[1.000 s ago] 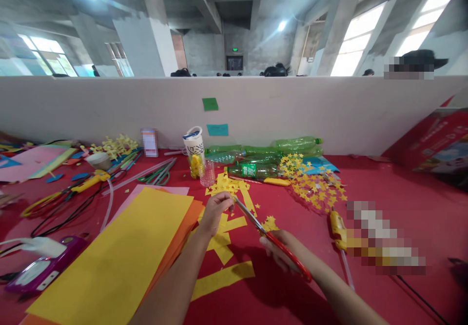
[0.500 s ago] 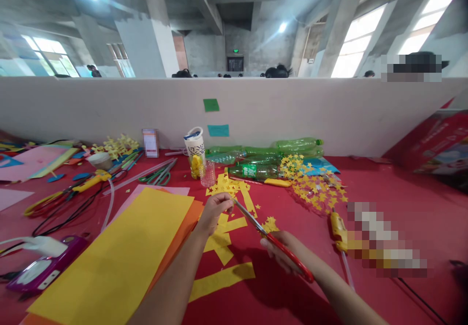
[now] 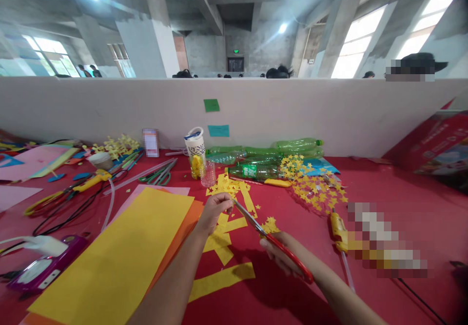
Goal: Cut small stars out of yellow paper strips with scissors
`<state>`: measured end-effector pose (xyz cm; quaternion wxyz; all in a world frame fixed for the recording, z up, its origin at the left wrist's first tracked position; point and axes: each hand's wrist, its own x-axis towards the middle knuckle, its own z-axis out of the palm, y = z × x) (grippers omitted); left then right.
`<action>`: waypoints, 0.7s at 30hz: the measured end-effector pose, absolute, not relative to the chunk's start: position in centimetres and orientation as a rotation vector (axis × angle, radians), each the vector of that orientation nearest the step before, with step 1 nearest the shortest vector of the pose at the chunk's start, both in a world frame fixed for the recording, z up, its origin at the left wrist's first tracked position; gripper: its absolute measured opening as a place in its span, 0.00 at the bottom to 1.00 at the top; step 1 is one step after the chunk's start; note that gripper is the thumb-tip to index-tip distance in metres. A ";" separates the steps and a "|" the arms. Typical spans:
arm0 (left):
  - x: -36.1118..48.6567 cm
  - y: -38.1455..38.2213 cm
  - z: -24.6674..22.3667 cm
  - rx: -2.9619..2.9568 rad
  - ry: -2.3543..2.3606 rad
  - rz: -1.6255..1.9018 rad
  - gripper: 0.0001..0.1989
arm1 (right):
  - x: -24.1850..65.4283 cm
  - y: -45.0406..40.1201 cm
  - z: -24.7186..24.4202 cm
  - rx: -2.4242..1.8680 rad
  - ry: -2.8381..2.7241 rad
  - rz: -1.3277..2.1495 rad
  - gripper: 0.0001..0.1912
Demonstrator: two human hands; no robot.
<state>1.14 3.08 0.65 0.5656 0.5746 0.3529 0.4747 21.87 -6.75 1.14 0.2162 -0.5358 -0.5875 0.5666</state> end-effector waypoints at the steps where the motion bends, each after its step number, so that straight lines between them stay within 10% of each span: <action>1: 1.1 3.1 0.6 1.352 0.828 1.117 0.07 | 21.9 -6.7 1.2 -1.490 -1.630 1.566 0.24; 21: 1.5 3.0 0.5 1.404 0.833 1.176 0.07 | 21.4 -6.4 0.6 -1.534 -1.568 1.547 0.23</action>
